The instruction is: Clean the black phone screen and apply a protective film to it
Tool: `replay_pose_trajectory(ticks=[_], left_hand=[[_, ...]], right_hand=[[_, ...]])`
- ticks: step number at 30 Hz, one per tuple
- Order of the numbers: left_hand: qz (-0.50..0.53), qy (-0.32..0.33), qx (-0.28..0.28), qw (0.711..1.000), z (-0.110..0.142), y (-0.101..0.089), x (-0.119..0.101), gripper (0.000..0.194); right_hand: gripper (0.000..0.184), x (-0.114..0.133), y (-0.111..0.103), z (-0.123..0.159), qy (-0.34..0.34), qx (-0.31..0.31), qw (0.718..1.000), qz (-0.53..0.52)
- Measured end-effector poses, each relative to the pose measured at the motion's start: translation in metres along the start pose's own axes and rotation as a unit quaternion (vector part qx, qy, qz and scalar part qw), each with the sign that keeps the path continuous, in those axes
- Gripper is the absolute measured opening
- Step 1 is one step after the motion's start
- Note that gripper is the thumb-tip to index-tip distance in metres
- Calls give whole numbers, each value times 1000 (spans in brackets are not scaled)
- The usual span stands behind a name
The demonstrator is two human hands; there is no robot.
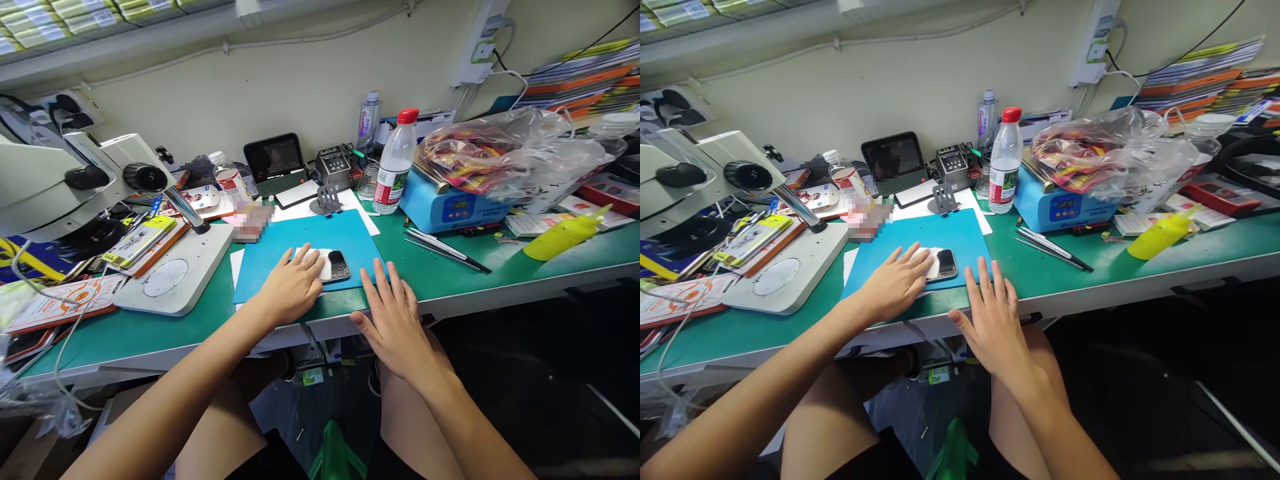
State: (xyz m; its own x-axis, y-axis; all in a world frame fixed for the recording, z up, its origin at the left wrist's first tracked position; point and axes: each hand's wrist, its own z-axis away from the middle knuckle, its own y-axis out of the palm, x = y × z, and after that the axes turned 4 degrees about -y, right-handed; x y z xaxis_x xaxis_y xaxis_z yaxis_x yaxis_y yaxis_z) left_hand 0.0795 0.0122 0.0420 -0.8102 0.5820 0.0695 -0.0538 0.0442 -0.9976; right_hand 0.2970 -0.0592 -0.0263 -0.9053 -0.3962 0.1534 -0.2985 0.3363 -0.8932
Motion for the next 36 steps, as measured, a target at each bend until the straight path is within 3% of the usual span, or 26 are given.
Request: replay_pose_trajectory(ticks=[4,6,8,14,16,19,23,26,28,33,36], left_hand=[[14,-47,-11,999,46,8,15,53],[30,-70,-12,997,55,13,13,55],[52,-80,-24,995,48,18,3,58],[115,-45,-91,988,-10,24,-47,69],[117,-49,-114,985,-15,26,-53,78],[111,-94,-135,980,2,31,-39,85],[96,-159,-132,974,42,35,-3,76],[95,-162,-131,973,56,34,4,74],[98,-145,-136,975,48,32,-4,75],[97,-129,-133,978,-1,30,-25,74],[95,-124,-120,980,-6,33,-28,77]], right_hand=[[73,-1,2,0,-7,4,1000,11],[72,0,4,-1,-5,-6,1000,23],[72,1,7,-2,-2,-20,999,37],[73,-8,15,-3,-51,-62,995,66],[74,-11,16,-3,-58,-64,994,67],[75,-10,15,-2,-51,-51,995,63],[75,-6,11,-6,-55,-43,995,67],[76,-6,8,-8,-78,-40,994,70],[79,-6,8,-8,-88,-33,993,66],[82,-6,10,-6,-73,-16,996,38],[85,-4,8,-4,-50,9,998,22]])
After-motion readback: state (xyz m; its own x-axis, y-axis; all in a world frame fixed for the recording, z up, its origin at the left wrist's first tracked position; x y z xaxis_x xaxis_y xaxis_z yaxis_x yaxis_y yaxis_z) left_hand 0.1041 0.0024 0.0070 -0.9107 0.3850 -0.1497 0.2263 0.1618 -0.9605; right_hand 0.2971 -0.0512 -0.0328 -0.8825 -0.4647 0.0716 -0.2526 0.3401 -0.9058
